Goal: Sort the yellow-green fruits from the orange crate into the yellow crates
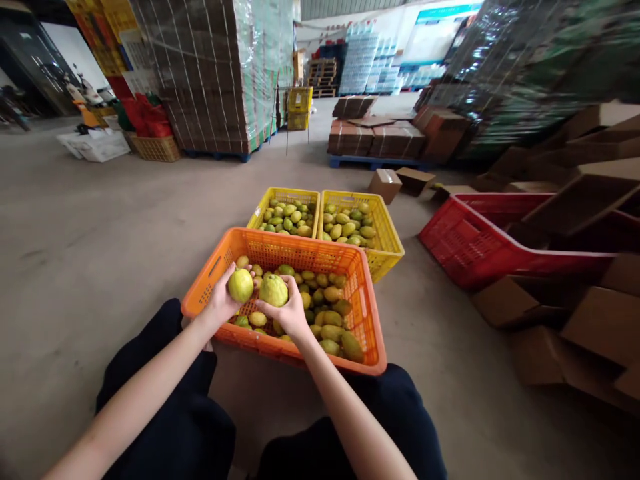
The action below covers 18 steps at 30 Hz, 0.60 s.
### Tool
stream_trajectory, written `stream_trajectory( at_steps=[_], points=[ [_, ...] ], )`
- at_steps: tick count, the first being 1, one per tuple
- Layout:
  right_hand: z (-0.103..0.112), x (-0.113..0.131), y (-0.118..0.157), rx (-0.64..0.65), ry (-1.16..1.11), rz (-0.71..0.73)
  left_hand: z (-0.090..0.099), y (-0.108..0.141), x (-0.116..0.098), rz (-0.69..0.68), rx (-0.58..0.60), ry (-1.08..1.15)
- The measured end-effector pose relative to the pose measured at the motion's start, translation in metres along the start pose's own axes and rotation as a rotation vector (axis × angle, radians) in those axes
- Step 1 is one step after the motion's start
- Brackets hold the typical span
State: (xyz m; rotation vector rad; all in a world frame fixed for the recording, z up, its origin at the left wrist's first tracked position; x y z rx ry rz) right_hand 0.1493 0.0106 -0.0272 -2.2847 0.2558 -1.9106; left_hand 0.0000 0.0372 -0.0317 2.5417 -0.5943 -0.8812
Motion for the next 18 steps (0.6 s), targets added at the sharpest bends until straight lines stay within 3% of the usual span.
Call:
stream_trajectory(
  at_steps=[7, 11, 18],
  points=[
    [-0.004, -0.002, 0.004, 0.112, 0.071, 0.039, -0.009, 0.0, 0.0, -0.153, 0.044, -0.191],
    [0.002, -0.001, 0.003, 0.044, 0.153, 0.138, -0.02, 0.0, -0.002, -0.229, 0.093, -0.377],
    [0.003, 0.006, 0.007, -0.012, 0.376, 0.432, -0.035, 0.021, -0.014, -0.672, 0.099, -0.765]
  ],
)
Point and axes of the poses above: each hand's wrist, its own y-axis away from the middle knuckle, its own z-axis out of the back of the hand, x = y × z, the point moved 4 cm from there along -y, towards the middle knuckle, and after that the axes turned 10 degrees about z, right-handed, at the moved point
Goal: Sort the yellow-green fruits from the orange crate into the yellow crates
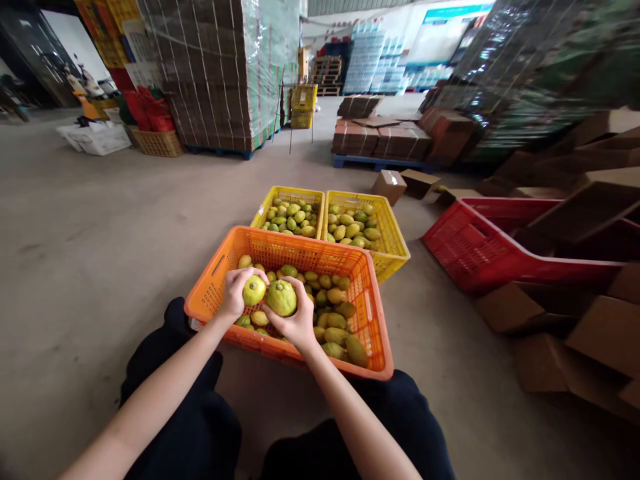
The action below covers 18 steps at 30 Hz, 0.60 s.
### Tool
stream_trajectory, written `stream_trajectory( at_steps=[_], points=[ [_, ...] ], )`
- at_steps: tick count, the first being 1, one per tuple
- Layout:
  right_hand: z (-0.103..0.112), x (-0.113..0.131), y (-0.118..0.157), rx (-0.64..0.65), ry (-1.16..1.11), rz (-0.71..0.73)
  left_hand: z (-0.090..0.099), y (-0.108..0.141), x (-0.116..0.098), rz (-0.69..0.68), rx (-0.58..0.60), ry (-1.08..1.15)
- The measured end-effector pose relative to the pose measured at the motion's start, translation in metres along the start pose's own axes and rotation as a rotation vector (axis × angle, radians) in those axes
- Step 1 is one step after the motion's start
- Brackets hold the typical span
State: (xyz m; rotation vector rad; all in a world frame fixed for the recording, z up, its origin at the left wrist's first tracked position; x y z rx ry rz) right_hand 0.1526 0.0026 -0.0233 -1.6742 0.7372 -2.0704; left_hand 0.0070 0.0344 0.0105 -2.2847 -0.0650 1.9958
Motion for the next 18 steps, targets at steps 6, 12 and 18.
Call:
stream_trajectory(
  at_steps=[6, 12, 18],
  points=[
    [-0.004, 0.008, -0.002, -0.018, 0.026, 0.099, 0.002, 0.006, -0.004, -0.076, -0.01, -0.044],
    [-0.007, -0.004, -0.004, -0.081, -0.234, -0.253, 0.007, -0.008, 0.021, 0.354, -0.051, 0.375],
    [-0.016, -0.021, 0.002, -0.182, -0.88, -1.05, 0.011, -0.001, 0.043, 0.895, -0.218, 0.814]
  ],
)
Point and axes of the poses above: each hand's wrist, its own y-axis away from the middle knuckle, its own z-axis out of the back of the hand, x = y × z, the point moved 4 cm from there along -y, towards the middle knuckle, and after that the axes turned 10 degrees about z, right-handed, at the moved point
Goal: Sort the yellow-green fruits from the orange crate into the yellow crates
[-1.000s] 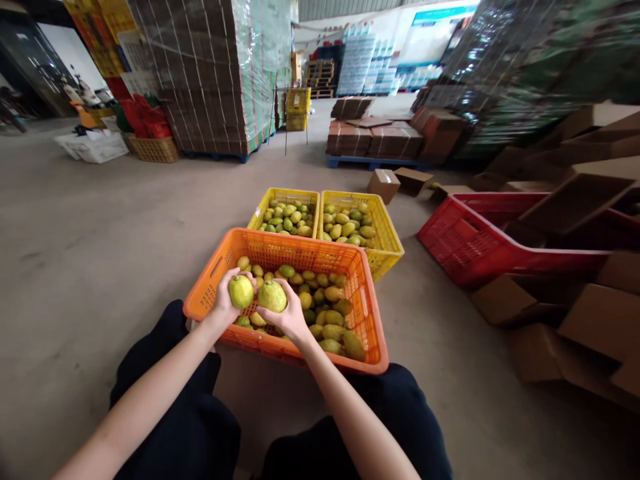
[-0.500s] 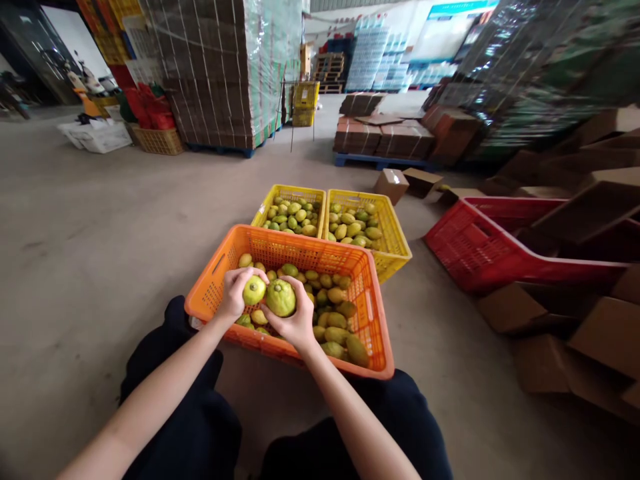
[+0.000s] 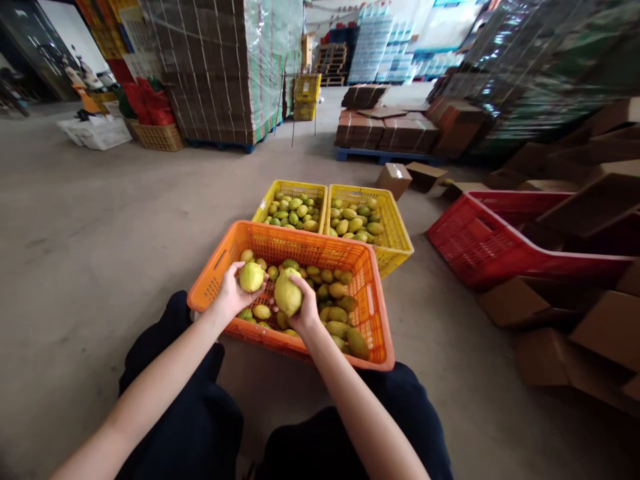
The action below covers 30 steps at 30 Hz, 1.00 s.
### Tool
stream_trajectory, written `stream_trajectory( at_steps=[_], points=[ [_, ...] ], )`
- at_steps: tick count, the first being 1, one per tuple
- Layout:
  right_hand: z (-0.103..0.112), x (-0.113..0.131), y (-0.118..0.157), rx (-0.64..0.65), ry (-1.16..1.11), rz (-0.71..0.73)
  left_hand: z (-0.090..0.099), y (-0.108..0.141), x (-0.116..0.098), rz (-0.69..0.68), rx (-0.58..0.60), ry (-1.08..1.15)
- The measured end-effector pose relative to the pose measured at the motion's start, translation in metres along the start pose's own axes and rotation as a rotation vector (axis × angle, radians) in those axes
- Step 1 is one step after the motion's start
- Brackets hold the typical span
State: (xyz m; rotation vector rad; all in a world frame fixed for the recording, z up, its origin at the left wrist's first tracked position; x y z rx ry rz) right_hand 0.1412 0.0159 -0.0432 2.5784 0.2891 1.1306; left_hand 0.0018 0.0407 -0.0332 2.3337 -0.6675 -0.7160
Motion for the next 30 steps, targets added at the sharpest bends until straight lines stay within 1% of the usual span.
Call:
stream_trajectory(
  at_steps=[2, 3, 5, 9, 16, 22, 26, 30],
  points=[
    [0.004, -0.004, 0.001, -0.055, -0.074, -0.184, 0.003, 0.0, 0.002, 0.038, -0.034, 0.024],
    [0.006, -0.005, 0.001, -0.09, -0.096, -0.242, 0.004, 0.0, 0.004, 0.071, -0.051, 0.034],
    [0.012, -0.007, 0.001, -0.163, -0.128, -0.286, 0.006, -0.001, 0.008, 0.14, -0.078, 0.056],
    [0.015, -0.007, 0.003, -0.221, -0.172, -0.288, 0.009, -0.005, 0.012, 0.21, -0.086, 0.077],
    [0.013, 0.0, 0.006, -0.236, -0.208, -0.262, 0.01, -0.007, 0.014, 0.213, -0.093, 0.044],
    [0.014, -0.001, 0.008, -0.188, -0.17, -0.358, 0.013, -0.009, 0.013, 0.182, -0.109, 0.011],
    [0.013, 0.002, 0.009, -0.193, -0.144, -0.293, 0.016, -0.013, 0.013, 0.187, -0.108, 0.018],
    [0.011, 0.007, 0.009, -0.173, -0.18, -0.231, 0.017, -0.013, 0.011, 0.187, -0.101, 0.025]
  ],
)
Point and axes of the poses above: each hand's wrist, its own y-axis away from the middle knuckle, its own z-axis out of the back of the hand, x = y × z, the point moved 4 cm from there along -y, towards the middle knuckle, and after that the axes turned 10 degrees about z, right-handed, at the moved point
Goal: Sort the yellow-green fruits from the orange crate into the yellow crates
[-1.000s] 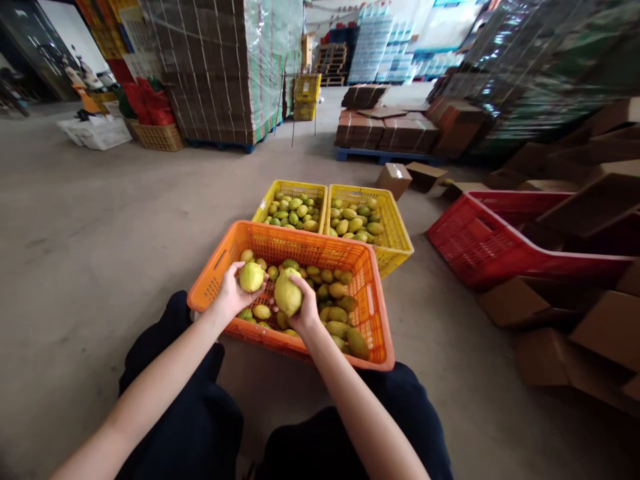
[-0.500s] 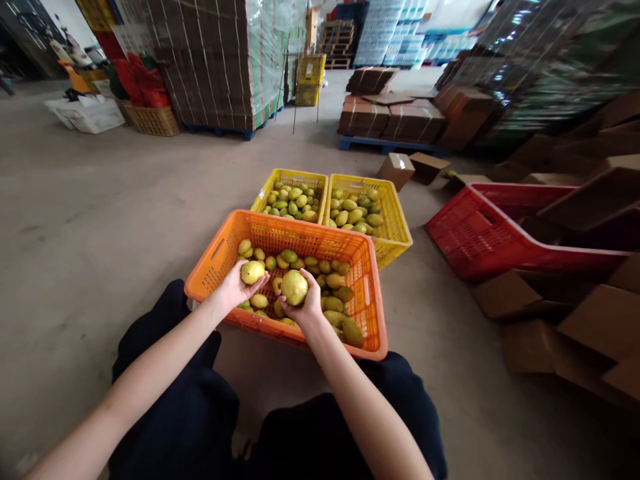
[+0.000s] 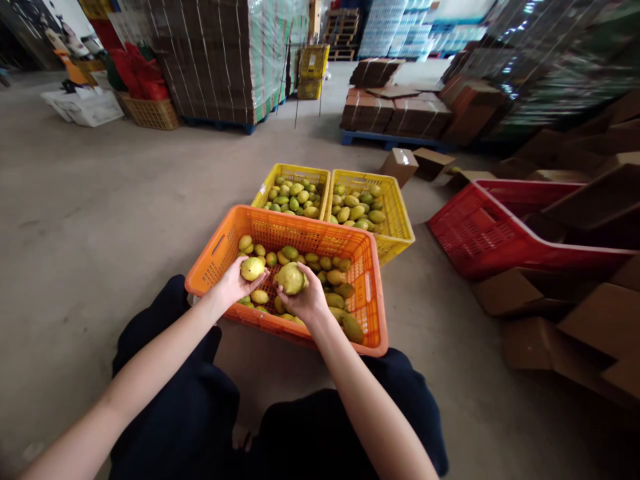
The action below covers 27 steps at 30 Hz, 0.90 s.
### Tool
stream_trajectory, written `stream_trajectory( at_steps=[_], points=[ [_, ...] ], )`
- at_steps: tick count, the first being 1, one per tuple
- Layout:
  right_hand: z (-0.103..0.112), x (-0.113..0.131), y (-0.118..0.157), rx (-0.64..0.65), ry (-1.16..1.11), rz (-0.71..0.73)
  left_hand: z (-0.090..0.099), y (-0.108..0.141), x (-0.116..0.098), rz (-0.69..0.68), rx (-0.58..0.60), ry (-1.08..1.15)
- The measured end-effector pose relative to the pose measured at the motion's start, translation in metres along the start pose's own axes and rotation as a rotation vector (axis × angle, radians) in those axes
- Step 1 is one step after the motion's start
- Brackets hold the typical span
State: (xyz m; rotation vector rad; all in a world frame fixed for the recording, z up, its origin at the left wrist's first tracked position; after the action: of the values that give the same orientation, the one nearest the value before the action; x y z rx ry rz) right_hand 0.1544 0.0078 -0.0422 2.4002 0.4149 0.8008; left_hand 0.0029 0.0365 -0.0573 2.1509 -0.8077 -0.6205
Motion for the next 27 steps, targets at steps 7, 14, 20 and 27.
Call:
stream_trajectory(
  at_steps=[7, 14, 20, 27],
  points=[
    [0.002, 0.001, -0.003, -0.057, 0.05, 0.066, 0.0, 0.004, 0.0, -0.028, -0.011, -0.025],
    [0.006, -0.003, -0.011, -0.039, 0.054, 0.104, 0.0, 0.003, 0.001, -0.031, -0.023, -0.011],
    [0.006, -0.003, -0.013, -0.031, 0.091, 0.132, 0.0, 0.001, 0.001, -0.048, -0.015, -0.027],
    [0.0, -0.003, -0.008, -0.045, 0.082, 0.158, 0.0, 0.003, 0.0, -0.106, 0.024, -0.002]
  ],
)
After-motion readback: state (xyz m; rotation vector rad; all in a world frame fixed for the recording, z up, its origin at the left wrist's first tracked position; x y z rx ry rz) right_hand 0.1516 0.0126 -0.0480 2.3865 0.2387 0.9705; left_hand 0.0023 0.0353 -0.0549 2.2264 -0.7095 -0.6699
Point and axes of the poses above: each hand's wrist, its own y-axis away from the middle knuckle, its own z-axis out of the back of the hand, x = y × z, the point moved 4 cm from there along -y, towards the middle knuckle, and after that the axes turned 10 degrees about z, right-handed, at the moved point
